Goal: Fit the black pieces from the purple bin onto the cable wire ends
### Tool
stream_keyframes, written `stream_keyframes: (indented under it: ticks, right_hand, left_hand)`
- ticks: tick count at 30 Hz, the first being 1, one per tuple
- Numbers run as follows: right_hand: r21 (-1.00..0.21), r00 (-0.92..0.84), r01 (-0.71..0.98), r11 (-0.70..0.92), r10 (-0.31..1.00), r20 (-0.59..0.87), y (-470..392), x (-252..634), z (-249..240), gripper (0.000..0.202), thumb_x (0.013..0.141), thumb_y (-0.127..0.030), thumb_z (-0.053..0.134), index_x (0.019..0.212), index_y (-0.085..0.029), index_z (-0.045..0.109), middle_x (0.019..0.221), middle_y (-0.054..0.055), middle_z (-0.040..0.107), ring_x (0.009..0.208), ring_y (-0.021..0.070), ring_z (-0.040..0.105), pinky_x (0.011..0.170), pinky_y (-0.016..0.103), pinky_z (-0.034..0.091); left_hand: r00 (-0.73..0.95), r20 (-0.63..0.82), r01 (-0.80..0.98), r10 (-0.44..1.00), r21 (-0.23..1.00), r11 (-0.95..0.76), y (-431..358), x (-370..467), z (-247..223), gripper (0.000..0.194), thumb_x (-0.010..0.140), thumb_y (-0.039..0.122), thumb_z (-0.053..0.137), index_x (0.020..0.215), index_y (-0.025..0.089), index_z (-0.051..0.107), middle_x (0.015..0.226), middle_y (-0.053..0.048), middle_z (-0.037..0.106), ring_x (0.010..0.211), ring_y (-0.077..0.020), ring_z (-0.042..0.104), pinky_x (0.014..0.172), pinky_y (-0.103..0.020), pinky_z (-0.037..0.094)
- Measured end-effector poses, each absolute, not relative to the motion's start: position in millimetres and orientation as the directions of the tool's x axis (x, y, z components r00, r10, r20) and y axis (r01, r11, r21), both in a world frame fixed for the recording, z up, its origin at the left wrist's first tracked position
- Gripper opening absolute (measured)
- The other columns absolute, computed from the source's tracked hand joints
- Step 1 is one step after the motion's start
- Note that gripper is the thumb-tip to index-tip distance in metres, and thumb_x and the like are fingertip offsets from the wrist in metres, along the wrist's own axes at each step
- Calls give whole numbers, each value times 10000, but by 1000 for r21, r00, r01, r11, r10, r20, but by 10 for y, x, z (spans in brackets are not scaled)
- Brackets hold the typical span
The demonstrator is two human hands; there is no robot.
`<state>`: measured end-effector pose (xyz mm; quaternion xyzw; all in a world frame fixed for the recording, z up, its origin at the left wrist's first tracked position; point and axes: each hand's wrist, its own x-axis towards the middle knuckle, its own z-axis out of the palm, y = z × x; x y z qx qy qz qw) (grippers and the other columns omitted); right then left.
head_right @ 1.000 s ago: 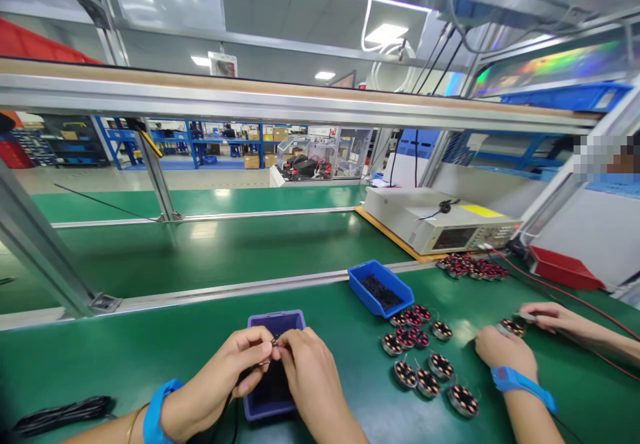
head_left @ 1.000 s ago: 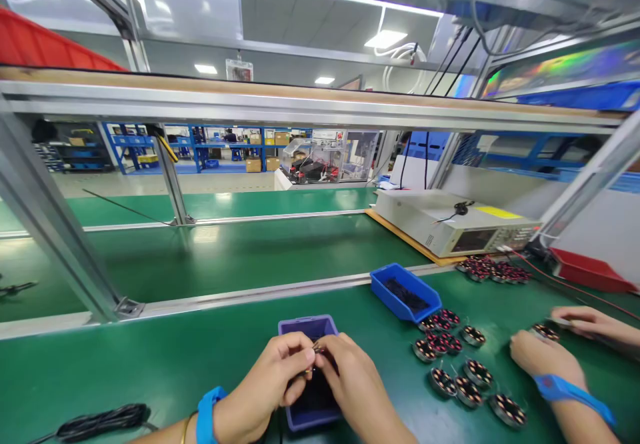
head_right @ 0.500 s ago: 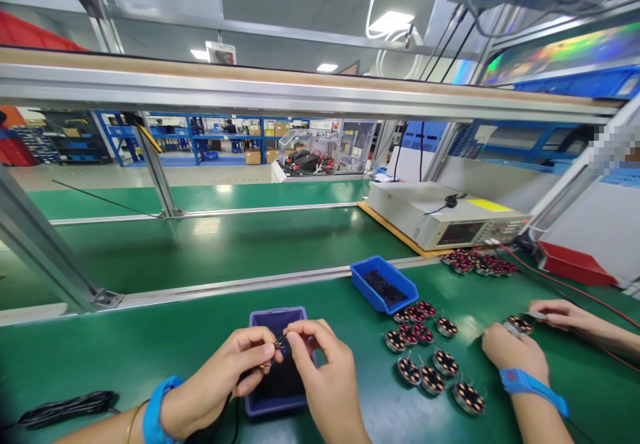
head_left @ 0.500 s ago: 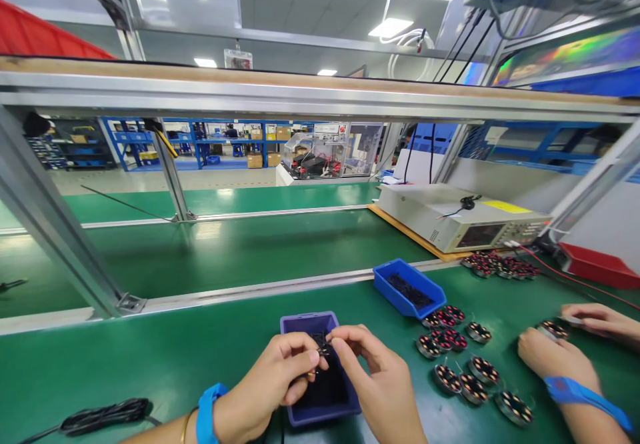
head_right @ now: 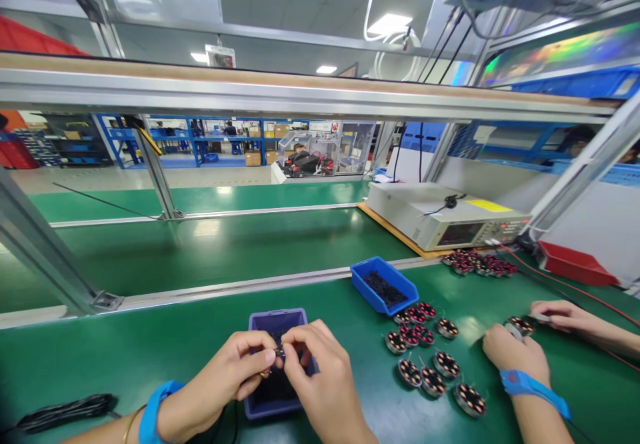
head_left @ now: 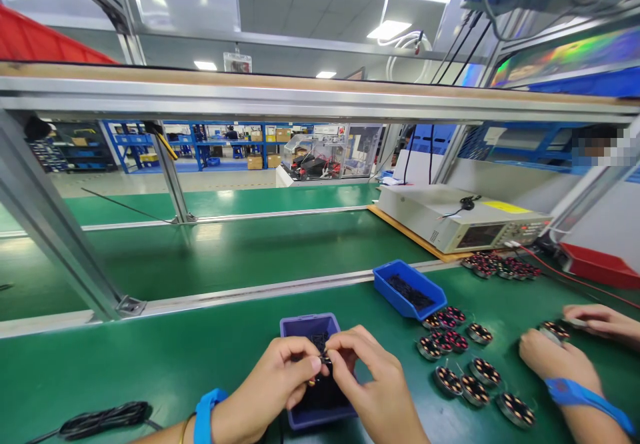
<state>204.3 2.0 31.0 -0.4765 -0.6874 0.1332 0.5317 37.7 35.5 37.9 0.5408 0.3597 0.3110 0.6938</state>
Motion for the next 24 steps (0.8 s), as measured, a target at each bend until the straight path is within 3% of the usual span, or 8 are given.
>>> stream_keyframes:
  ticks: [5,10,13,17,20,24]
  right_hand:
    - [-692,-102,509,512,834,542,21,2073,341,155,885,-193,555,834,-232,696,725,15,696,683,181,625,616,260,504]
    - [-742,-101,540,397,906,411,43,2090,322,164,812,-147,524,734,-225,645,696,11,651,673,182,611,590,260,485]
    - [-742,-99,548,386,911,401,44,2096,326,167,805,-144,506,727,-227,628,684,5,630,684,186,611,596,264,478]
    - [-735,-108,558,386,912,396,44,2127,330,156,788,-131,503,729,-225,612,684,1,620,670,184,610,597,269,479]
    - [-727,-115,577,374,918,381,49,2171,316,156,759,-113,500,726,-224,604,684,-3,615,663,183,613,604,273,483]
    - [-723,-150,583,370,924,352,50,2202,327,145,781,-132,508,740,-223,613,708,6,635,694,190,623,629,284,495]
  left_hand:
    - [543,-149,-5,826,984,181,359,371,334,298,777,438,629,672,169,553,572,65,440,396,-42,253,421,-238,138]
    - [558,-116,-10,822,989,146,351,300,258,255,824,294,372,720,173,571,486,75,355,438,-100,290,468,-251,223]
    - [674,-132,36,727,989,146,350,235,297,204,742,192,392,838,180,571,627,45,469,540,-113,376,536,-242,300]
    - [722,-181,162,668,983,92,358,207,343,294,670,91,452,931,206,522,819,27,535,683,-119,490,648,-242,390]
    - [690,-238,231,684,967,103,366,226,331,223,753,124,452,957,207,484,811,20,562,636,-125,555,619,-252,409]
    - [659,-242,339,712,941,7,342,246,393,117,888,234,405,884,193,515,751,13,591,534,-110,475,559,-245,357]
